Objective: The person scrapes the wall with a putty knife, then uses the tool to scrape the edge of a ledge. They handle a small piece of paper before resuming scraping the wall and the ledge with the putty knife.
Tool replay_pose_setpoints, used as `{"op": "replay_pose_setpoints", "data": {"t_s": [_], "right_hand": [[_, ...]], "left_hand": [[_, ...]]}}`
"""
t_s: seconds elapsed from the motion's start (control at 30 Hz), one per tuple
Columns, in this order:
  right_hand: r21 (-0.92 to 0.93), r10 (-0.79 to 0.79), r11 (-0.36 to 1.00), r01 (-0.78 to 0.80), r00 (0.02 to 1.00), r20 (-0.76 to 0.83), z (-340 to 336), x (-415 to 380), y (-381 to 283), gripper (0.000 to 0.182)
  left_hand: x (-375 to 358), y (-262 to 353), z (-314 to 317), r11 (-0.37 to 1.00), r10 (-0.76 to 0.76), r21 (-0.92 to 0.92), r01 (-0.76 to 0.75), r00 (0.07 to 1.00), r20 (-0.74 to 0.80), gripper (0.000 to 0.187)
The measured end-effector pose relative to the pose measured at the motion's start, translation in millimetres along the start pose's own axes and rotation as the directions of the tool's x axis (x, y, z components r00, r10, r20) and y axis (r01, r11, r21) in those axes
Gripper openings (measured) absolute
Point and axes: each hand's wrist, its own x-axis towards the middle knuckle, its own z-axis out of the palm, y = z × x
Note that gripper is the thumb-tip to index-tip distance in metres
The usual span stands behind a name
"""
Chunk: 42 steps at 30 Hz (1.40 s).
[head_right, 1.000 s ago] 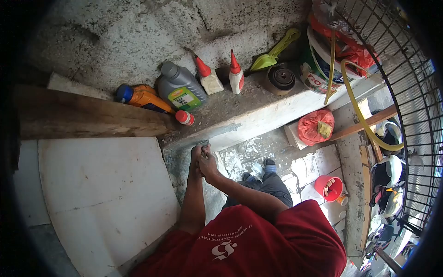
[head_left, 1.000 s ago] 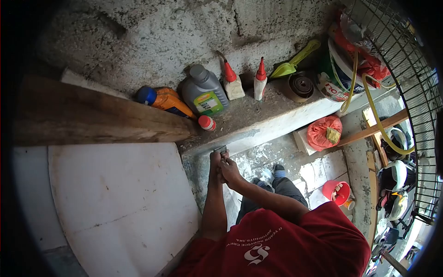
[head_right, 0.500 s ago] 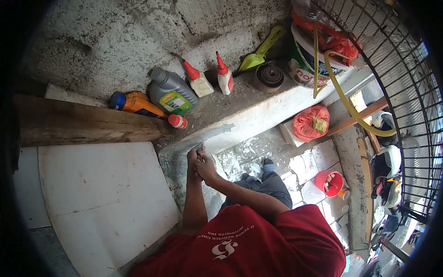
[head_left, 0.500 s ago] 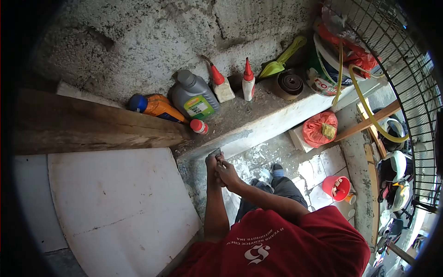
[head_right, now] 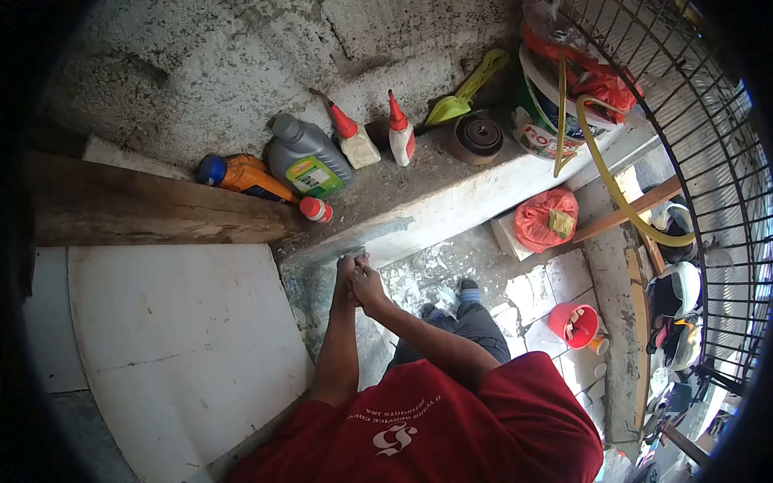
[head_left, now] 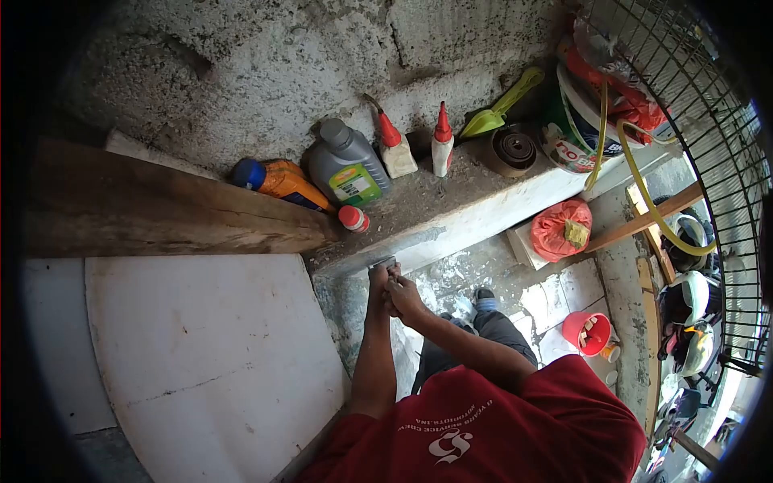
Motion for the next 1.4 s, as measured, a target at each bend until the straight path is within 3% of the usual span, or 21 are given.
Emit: {"op": "replay_pose_setpoints", "data": {"t_s": [0.13,0.2,0.3,0.37,0.4,0.47,0.53,0.6,0.63,0.67,0.7,0.83,0.97,1.07,1.13,1.2,1.3,1.4], "right_hand": [[-0.008,-0.074,0.997,0.075,0.996,0.04,0.6,-19.5,-11.8,0.011],[0.045,-0.005,0.999,0.003,0.999,0.048,-5.2,-2.6,-13.7,0.012],[0.075,0.033,0.997,-0.036,0.999,0.032,-5.6,8.9,-10.8,0.013],[0.014,-0.003,1.0,0.003,1.0,0.031,-5.0,-0.6,-5.8,0.013],[-0.005,-0.013,1.0,0.013,0.999,0.032,-3.1,-7.0,-6.6,0.014],[-0.029,-0.026,0.999,0.027,0.999,0.037,-1.7,-9.9,-9.1,0.016],[-0.02,-0.002,1.0,0.002,0.999,0.035,-6.8,6.4,-1.6,0.016],[-0.024,-0.006,1.0,0.007,0.999,0.033,-10.3,13.9,6.3,0.016],[-0.048,-0.029,0.998,0.031,0.999,0.038,-8.5,4.6,4.0,0.02],[-0.071,-0.053,0.996,0.056,0.998,0.043,-6.8,-4.6,1.6,0.026],[-0.095,-0.076,0.992,0.08,0.996,0.048,-4.8,-14.3,-1.1,0.033],[-0.063,0.011,0.998,-0.008,0.999,0.051,-10.4,7.7,-4.0,0.013],[-0.082,-0.022,0.996,0.021,1.0,-0.011,-5.3,-1.9,-1.5,0.014],[-0.056,-0.004,0.998,0.005,1.0,0.021,-6.4,-12.0,-10.2,0.015],[-0.019,0.014,1.0,-0.014,0.999,0.041,-9.7,-1.4,-15.0,0.014],[-0.034,0.01,0.999,-0.01,1.0,-0.004,-9.4,8.8,-8.0,0.015],[-0.028,-0.033,0.999,0.032,0.999,-0.019,-11.7,0.7,-7.3,0.012],[-0.027,-0.028,0.999,0.029,1.0,0.006,-8.0,-19.9,-22.3,0.011]], "left_hand": [[-14.0,16.2,7.1,0.991,-0.088,-0.096,0.09,0.996,0.021,0.027],[-6.8,10.3,4.3,0.963,0.096,0.246,-0.108,0.993,0.062,0.024],[9.3,-5.9,-3.9,0.936,0.233,0.249,-0.249,0.968,0.094,0.023],[7.7,-5.2,-2.4,0.995,0.024,-0.098,-0.028,0.999,-0.042,0.026],[-6.1,7.3,2.9,0.987,-0.012,-0.161,0.002,0.998,-0.062,0.014],[-2.5,3.5,-2.0,0.95,0.241,0.194,-0.246,0.969,0.05,0.013],[7.0,-10.4,-12.9,0.853,0.326,0.383,-0.356,0.935,0.141,0.014],[28.1,-29.0,-27.9,0.826,0.303,0.447,-0.342,0.94,0.159,0.022],[24.7,-21.6,-22.2,0.964,0.157,0.195,-0.179,0.98,0.126,0.023],[21.7,-14.5,-16.7,0.997,0.006,-0.08,0.001,0.996,0.089,0.024],[8.2,-1.8,-6.8,0.996,0.02,-0.091,-0.015,0.998,0.056,0.024],[-7.8,6.3,9.5,0.988,0.03,-0.149,-0.038,0.998,-0.057,0.024],[21.8,-11.9,-3.0,0.987,0.02,-0.163,-0.016,1.0,0.024,0.022],[-25.0,20.5,20.4,0.997,0.033,-0.068,-0.035,0.999,-0.022,0.013],[26.2,-11.8,-1.9,0.99,0.041,-0.137,-0.027,0.994,0.097,0.013],[34.6,-16.2,-3.0,0.982,0.031,-0.189,-0.009,0.993,0.111,0.014],[22.5,-16.6,9.5,0.967,-0.031,-0.254,0.023,0.999,-0.026,0.015],[-6.3,7.0,21.6,0.989,0.013,-0.146,-0.013,1.0,0.003,0.02]]}}
